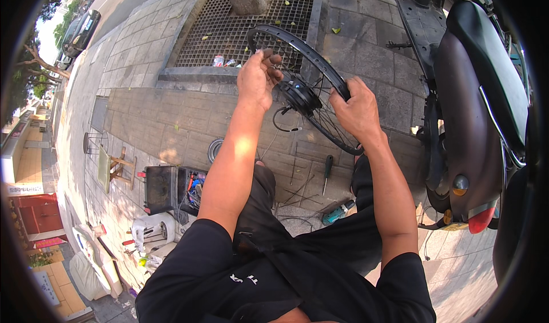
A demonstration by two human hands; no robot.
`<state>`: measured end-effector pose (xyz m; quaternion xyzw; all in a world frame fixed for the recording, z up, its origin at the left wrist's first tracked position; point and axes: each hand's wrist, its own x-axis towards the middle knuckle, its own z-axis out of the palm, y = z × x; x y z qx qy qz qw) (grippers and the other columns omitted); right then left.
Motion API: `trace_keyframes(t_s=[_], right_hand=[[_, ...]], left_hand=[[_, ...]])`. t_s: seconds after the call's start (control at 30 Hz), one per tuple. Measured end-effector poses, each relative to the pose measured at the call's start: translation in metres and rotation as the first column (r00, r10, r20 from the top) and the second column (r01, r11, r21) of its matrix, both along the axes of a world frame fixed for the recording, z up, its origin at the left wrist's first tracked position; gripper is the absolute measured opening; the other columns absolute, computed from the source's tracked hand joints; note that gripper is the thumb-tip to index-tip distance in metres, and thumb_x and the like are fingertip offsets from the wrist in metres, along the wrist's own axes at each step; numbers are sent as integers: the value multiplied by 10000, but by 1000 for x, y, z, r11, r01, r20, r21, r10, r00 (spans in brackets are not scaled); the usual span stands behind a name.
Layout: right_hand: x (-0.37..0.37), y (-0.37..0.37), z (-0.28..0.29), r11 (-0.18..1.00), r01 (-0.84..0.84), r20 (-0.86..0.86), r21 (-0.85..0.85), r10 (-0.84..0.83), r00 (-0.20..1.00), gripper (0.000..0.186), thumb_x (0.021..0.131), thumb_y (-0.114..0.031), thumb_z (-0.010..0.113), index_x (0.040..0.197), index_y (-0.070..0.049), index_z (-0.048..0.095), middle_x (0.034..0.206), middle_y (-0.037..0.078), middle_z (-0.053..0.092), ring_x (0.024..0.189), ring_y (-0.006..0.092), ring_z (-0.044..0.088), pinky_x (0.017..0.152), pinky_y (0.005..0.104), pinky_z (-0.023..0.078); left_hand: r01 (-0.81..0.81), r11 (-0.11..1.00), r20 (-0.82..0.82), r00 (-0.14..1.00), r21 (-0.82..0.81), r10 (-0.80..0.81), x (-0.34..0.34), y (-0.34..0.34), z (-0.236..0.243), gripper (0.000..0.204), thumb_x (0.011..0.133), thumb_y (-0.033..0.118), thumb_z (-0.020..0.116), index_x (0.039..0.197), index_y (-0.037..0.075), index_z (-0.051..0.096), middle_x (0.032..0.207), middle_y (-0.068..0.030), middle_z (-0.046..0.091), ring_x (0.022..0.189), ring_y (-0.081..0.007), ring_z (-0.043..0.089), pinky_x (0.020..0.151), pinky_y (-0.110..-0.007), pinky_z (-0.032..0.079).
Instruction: The person sits on the ground and works on a bicycle wheel, using a screwdriver to adjust components on the rim and hub. The person rotates the wheel and repeatedly tightens or aligns parts along the rim.
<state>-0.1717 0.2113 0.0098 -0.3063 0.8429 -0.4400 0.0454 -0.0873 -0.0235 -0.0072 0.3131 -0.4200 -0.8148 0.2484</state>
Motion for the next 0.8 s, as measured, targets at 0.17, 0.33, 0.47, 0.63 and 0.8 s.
trace_keyframes(t_s=[0.17, 0.33, 0.47, 0.63, 0.8], right_hand=[[0, 0, 1, 1000, 4, 1, 11, -4, 1000, 249, 907, -214, 701, 906, 33, 672, 965, 198, 657, 903, 442, 661, 822, 482, 522], [0, -1, 0, 1000, 6, -12, 24, -6, 1000, 249, 906, -215, 699, 910, 32, 667, 976, 202, 661, 914, 446, 659, 825, 482, 522], [-1, 0, -2, 1000, 6, -21, 13, -5, 1000, 250, 907, -217, 698, 902, 30, 661, 974, 204, 659, 913, 449, 654, 819, 485, 519], [-1, -1, -2, 1000, 9, -12, 20, -9, 1000, 256, 909, -225, 695, 890, 27, 656, 963, 205, 653, 904, 447, 650, 810, 486, 516], [-1, -2, 0, 1000, 3, 3, 13, -3, 1000, 256, 910, -227, 693, 885, 25, 653, 958, 200, 648, 904, 443, 649, 815, 483, 516]], left_hand=[[-12, 1000, 8, 1000, -4, 12, 0, 1, 2, 320, 1084, 329, 543, 1184, 55, 674, 1012, -62, 725, 727, -165, 609, 729, -373, 542], [-17, 1000, 9, 1000, -6, 17, 0, 0, 2, 320, 1083, 325, 543, 1189, 52, 671, 1015, -69, 725, 726, -168, 605, 736, -375, 539], [-12, 1000, 11, 1000, -4, 12, 0, 1, 2, 309, 1077, 317, 555, 1179, 51, 676, 1009, -75, 729, 724, -171, 604, 745, -375, 536], [18, 999, 40, 999, -45, -16, 0, 7, 7, 279, 1056, 289, 600, 1159, 44, 686, 1011, -84, 737, 726, -173, 623, 742, -370, 539], [87, 990, 47, 996, -108, -82, -1, 9, 5, 272, 1047, 281, 622, 1155, 39, 685, 1022, -90, 744, 724, -167, 643, 735, -353, 544]])
